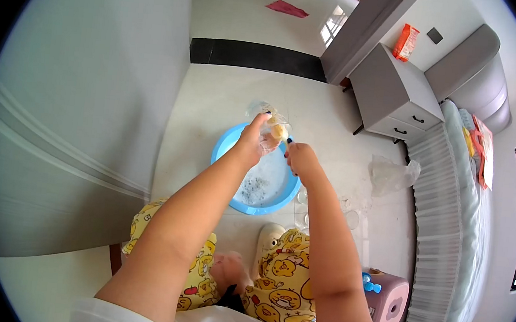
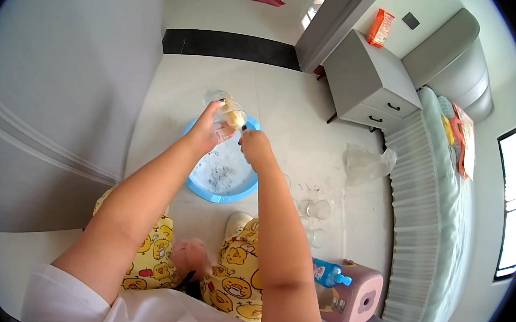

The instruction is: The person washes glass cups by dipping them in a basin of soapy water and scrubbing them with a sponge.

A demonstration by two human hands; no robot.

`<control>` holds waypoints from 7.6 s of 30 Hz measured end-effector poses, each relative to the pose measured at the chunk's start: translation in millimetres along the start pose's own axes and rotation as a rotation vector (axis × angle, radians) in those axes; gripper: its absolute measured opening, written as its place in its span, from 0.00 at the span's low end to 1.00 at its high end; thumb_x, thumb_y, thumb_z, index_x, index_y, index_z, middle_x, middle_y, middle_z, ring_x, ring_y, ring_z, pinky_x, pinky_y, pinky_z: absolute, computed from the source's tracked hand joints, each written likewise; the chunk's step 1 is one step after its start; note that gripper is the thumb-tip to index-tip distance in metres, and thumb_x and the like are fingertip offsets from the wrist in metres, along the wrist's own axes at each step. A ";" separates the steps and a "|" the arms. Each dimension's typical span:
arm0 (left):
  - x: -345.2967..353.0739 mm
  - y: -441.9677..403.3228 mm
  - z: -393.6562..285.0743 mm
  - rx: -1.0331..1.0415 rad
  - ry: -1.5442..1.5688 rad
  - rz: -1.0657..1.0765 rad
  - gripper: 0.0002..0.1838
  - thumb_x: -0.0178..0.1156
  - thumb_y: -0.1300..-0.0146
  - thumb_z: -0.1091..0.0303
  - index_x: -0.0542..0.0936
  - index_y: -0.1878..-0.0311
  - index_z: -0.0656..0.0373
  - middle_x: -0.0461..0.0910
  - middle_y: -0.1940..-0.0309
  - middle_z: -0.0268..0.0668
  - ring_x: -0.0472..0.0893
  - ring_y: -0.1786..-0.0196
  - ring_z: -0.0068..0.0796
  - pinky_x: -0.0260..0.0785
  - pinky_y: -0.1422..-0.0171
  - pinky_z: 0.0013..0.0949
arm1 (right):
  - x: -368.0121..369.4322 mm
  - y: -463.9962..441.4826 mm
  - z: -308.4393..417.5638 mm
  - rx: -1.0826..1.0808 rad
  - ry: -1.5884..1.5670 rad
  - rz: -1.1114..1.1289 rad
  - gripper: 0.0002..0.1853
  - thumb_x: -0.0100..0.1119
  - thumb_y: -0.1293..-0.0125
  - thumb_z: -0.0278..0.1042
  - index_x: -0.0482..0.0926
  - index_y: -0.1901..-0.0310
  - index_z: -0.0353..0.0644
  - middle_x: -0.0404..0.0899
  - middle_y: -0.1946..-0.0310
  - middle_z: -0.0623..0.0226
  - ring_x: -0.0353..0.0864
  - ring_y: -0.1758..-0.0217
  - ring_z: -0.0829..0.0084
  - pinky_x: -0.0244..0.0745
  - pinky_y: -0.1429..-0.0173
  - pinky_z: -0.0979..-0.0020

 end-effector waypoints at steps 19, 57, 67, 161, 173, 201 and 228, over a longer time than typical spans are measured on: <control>-6.3 0.2 -1.8 0.032 -0.003 -0.010 0.28 0.55 0.48 0.47 0.67 0.48 0.55 0.71 0.56 0.40 0.73 0.56 0.34 0.68 0.50 0.37 | 48.3 13.5 39.4 -0.584 0.416 0.005 0.18 0.42 0.36 0.38 0.74 0.74 0.32 0.73 0.81 0.61 0.71 0.78 0.69 0.65 0.73 0.67; 0.6 11.4 -12.2 -0.002 0.128 0.035 0.34 0.50 0.45 0.44 0.60 0.43 0.61 0.69 0.52 0.46 0.73 0.52 0.40 0.66 0.48 0.41 | 41.1 25.1 56.2 -0.494 0.999 -0.138 0.13 0.44 0.36 0.38 0.78 0.68 0.41 0.79 0.71 0.56 0.79 0.66 0.55 0.74 0.62 0.59; -22.8 4.6 -29.8 0.117 -0.136 -0.226 0.39 0.60 0.50 0.50 0.56 0.39 0.57 0.66 0.46 0.44 0.70 0.46 0.38 0.64 0.43 0.39 | -36.6 32.4 42.2 -0.240 0.961 -0.112 0.18 0.44 0.37 0.45 0.79 0.68 0.40 0.79 0.68 0.55 0.78 0.63 0.55 0.73 0.58 0.60; -224.4 -90.7 145.7 -0.224 -2.004 -0.210 0.16 0.46 0.45 0.77 0.67 0.54 0.74 0.75 0.64 0.60 0.76 0.58 0.57 0.67 0.52 0.45 | 70.4 -96.7 -230.9 -0.243 0.735 0.177 0.10 0.55 0.48 0.31 0.81 0.65 0.41 0.77 0.61 0.58 0.77 0.56 0.62 0.73 0.56 0.65; -198.7 -89.0 151.2 -0.031 -2.471 0.019 0.21 0.43 0.45 0.78 0.63 0.47 0.75 0.76 0.70 0.61 0.76 0.62 0.60 0.67 0.56 0.48 | 71.7 -100.2 -233.6 -0.207 0.735 0.160 0.10 0.55 0.49 0.30 0.81 0.65 0.40 0.78 0.61 0.58 0.77 0.57 0.63 0.73 0.56 0.65; -215.3 -78.0 157.1 -0.440 -1.339 -0.251 0.29 0.40 0.46 0.82 0.57 0.37 0.57 0.74 0.60 0.43 0.76 0.71 0.29 0.72 0.72 0.26 | 71.5 -99.1 -231.5 -0.202 0.716 0.201 0.11 0.54 0.47 0.33 0.80 0.63 0.41 0.78 0.59 0.58 0.78 0.55 0.63 0.73 0.54 0.65; -126.3 -63.2 113.3 0.544 -1.863 0.122 0.30 0.39 0.44 0.83 0.57 0.35 0.61 0.73 0.54 0.48 0.79 0.65 0.33 0.74 0.60 0.31 | 70.7 -94.2 -223.3 -0.307 0.545 0.186 0.30 0.64 0.53 0.53 0.73 0.53 0.41 0.74 0.54 0.62 0.69 0.45 0.65 0.65 0.46 0.64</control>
Point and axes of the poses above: each hand's wrist, its own y-axis away from the middle knuckle, its own x-axis out of the palm, z = x × y, the point moved 9 cm from there along -y, towards the middle knuckle
